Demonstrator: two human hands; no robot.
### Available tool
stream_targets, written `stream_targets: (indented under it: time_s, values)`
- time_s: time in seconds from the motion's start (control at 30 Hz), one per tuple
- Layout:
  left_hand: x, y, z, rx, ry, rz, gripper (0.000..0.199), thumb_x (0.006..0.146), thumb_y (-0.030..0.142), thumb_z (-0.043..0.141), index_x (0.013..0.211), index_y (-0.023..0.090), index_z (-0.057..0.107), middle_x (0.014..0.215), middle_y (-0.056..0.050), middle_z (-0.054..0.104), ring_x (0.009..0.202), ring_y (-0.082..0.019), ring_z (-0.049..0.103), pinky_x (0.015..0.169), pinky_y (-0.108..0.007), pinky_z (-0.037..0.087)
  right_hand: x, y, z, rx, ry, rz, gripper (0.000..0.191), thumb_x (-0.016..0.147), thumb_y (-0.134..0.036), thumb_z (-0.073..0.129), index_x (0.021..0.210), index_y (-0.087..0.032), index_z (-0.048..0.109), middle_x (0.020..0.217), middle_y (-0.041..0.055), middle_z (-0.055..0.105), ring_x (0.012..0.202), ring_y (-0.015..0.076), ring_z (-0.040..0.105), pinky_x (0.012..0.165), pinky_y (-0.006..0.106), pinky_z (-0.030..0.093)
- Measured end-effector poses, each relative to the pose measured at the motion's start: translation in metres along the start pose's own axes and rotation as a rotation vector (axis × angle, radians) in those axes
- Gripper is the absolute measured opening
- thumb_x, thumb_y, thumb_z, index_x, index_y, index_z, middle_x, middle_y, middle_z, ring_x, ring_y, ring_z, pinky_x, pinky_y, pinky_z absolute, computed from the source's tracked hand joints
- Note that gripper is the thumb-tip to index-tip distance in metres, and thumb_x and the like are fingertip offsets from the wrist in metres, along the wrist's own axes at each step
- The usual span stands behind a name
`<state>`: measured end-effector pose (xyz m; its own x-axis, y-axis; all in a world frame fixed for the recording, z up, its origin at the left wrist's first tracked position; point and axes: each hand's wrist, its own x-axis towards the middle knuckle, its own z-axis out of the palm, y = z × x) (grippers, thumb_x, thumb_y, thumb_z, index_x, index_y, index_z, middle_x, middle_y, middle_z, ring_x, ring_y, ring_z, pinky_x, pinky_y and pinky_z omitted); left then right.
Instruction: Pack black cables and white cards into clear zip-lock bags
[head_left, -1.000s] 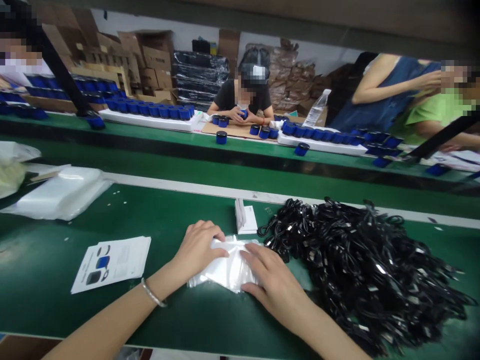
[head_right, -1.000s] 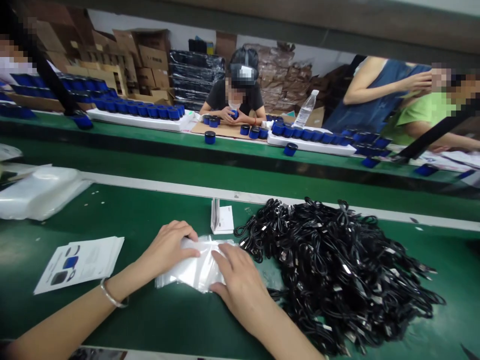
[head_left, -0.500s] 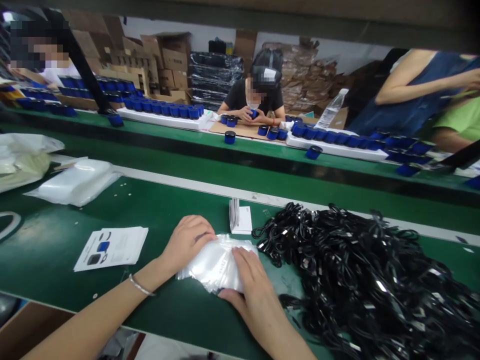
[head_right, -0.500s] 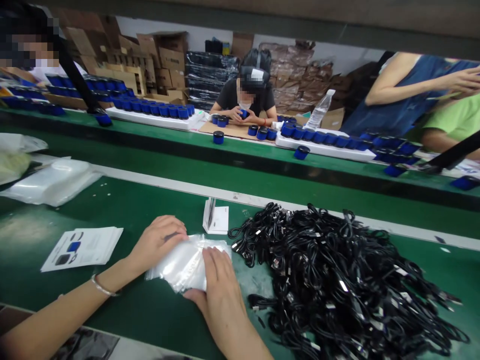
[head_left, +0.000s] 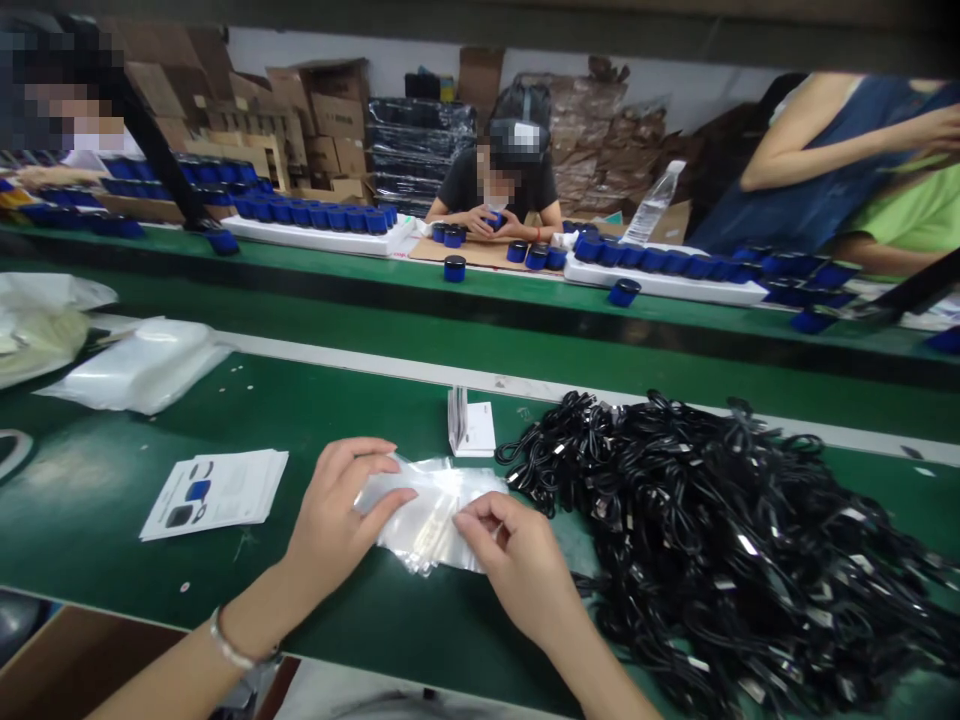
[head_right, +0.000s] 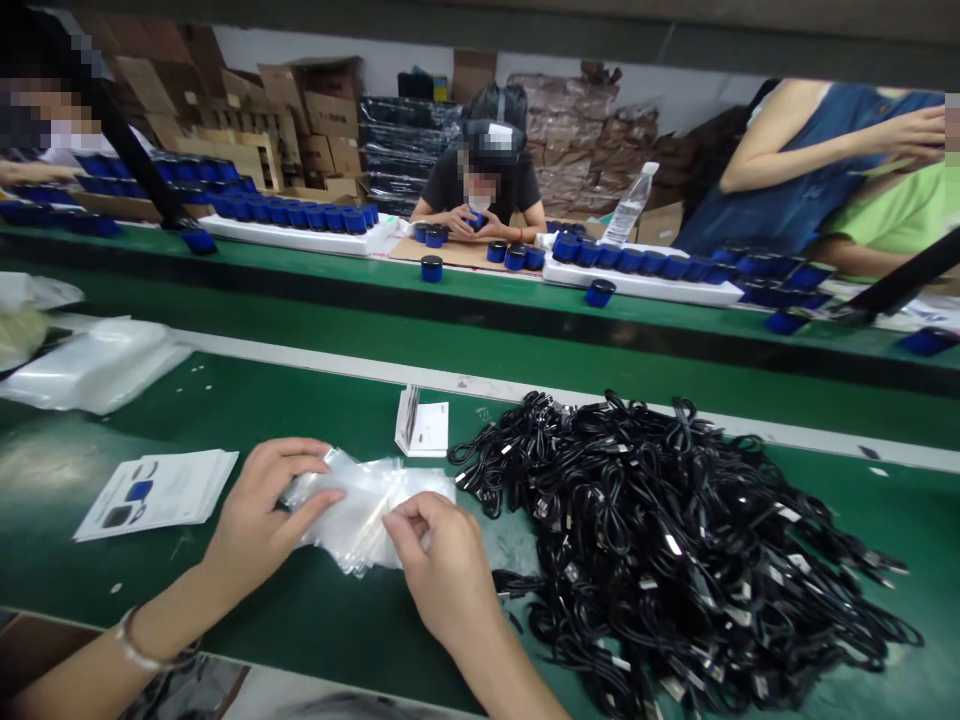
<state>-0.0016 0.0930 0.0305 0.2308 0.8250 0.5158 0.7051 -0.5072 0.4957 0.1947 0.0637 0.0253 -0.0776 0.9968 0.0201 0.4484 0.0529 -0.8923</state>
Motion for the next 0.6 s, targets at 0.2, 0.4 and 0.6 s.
stream_targets:
  time_s: [0.2,0.4,0.6]
  values:
    - [-0.034,0.029,-0.011,-0.165,-0.232,-0.102,0.012,0.084,0.027,0.061,0.095,0.023,0.064,0.082,0.000,0.066,0.068,-0.013,0.063,0.063,-0.020,0.051,-0.013,-0.006,0.023,0.565,-0.144,0.348,0.033,0.065,-0.045,0.073,0.064,-0.017,0.056,0.049,-0.0038,0.055,0.044,0.0090,0.049,0.044,0.020,0.038]
    - [-0.044,0.030,-0.016,-0.268,-0.383,-0.238,0.023,0.090,0.027,0.049,0.081,0.023,0.070,0.067,0.001,0.062,0.058,-0.012,0.061,0.053,-0.019,0.047,-0.020,-0.021,0.036,0.676,-0.216,0.357,0.047,0.065,-0.060,0.070,0.071,-0.014,0.063,0.058,0.0004,0.062,0.053,0.0095,0.057,0.054,0.021,0.047]
    - [-0.043,0.027,-0.022,-0.320,-0.477,-0.325,0.028,0.091,0.031,0.047,0.078,0.023,0.070,0.067,0.001,0.061,0.059,-0.012,0.060,0.053,-0.020,0.045,-0.023,-0.023,0.036,0.651,-0.241,0.310,0.046,0.072,-0.060,0.065,0.073,-0.014,0.063,0.062,0.0019,0.063,0.057,0.0108,0.058,0.059,0.023,0.050]
